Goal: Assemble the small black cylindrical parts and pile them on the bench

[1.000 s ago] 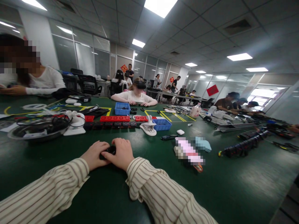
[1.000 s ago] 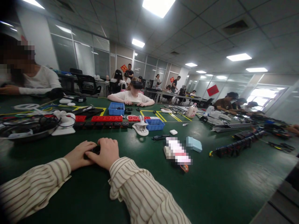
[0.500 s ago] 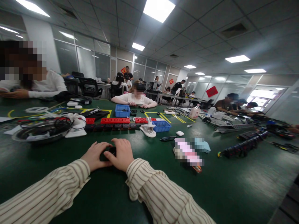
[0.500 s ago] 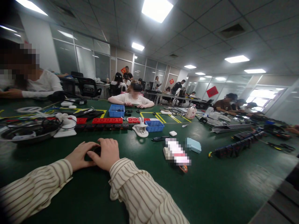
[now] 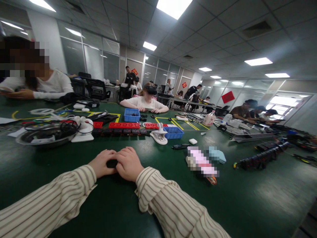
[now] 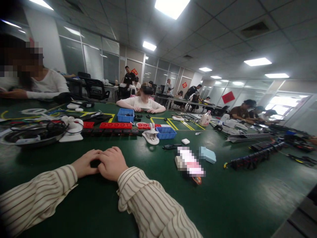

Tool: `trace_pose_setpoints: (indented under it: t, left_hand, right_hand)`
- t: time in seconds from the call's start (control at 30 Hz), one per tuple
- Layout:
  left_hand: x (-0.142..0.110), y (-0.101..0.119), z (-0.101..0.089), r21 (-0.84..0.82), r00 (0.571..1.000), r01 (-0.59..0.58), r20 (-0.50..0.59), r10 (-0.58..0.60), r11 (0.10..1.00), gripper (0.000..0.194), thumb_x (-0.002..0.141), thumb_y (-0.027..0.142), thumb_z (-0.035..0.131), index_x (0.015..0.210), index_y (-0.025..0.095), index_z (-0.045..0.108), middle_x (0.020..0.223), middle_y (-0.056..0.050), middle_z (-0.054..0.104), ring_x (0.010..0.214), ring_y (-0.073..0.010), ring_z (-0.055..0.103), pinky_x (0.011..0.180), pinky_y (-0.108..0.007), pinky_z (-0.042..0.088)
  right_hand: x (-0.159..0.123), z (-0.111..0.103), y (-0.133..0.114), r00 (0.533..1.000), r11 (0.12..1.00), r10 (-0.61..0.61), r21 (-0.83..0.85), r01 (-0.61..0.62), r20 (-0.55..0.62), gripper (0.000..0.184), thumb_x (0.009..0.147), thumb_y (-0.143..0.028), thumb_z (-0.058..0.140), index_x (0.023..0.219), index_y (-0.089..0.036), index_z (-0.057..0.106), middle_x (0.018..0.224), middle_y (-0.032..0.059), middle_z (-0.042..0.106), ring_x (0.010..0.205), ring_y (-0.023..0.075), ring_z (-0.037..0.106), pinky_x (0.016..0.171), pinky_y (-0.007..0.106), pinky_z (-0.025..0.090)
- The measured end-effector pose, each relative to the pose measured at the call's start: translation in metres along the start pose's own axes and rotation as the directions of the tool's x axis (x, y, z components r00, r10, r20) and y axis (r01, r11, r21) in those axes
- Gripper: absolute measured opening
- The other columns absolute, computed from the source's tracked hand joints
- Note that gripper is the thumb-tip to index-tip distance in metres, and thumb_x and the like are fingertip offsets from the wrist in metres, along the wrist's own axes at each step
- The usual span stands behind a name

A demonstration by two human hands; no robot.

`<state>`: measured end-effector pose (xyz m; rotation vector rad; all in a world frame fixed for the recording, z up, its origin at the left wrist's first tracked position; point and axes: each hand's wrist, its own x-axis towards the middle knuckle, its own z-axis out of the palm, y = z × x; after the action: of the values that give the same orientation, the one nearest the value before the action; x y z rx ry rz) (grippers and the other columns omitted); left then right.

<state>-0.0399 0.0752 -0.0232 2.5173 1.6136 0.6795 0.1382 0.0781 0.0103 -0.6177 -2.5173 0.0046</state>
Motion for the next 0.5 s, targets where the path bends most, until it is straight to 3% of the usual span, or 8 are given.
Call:
trace_pose_setpoints:
  t: [0.1,0.3,0.5]
  left_hand:
    - [-0.001,0.0,0.0,0.009,0.999,0.05,0.007,-0.05,0.999,0.038,0.061,0.04,0.057,0.093,0.02,0.061,0.107,-0.009,0.062,0.105,-0.0306,0.055,0.104,-0.052,0.027]
    - [0.0,0.018,-0.003,0.078,0.992,0.09,-0.093,-0.083,0.993,0.058,0.06,0.045,0.062,0.11,0.019,0.051,0.115,-0.013,0.059,0.109,-0.0328,0.053,0.103,-0.061,0.02]
    - [0.002,0.026,0.0,0.132,0.991,0.099,-0.104,-0.085,0.986,0.04,0.062,0.042,0.063,0.094,0.019,0.057,0.101,-0.01,0.063,0.1,-0.0297,0.057,0.102,-0.057,0.025]
  right_hand:
    - [-0.001,-0.003,-0.004,1.0,0.999,0.004,0.039,-0.003,-0.03,0.033,0.08,-0.017,0.048,0.112,-0.021,0.05,0.11,0.0025,0.059,0.105,0.0169,0.048,0.102,0.034,0.024]
    - [-0.003,0.0,-0.001,0.96,0.975,0.22,0.077,-0.209,-0.173,0.043,0.08,-0.042,0.058,0.114,-0.017,0.047,0.11,0.0063,0.055,0.103,0.0204,0.047,0.092,0.035,0.033]
    - [-0.003,0.004,0.004,0.946,0.955,0.297,0.017,-0.297,-0.129,0.036,0.079,-0.046,0.059,0.099,-0.017,0.052,0.096,0.005,0.056,0.093,0.0202,0.049,0.084,0.034,0.036]
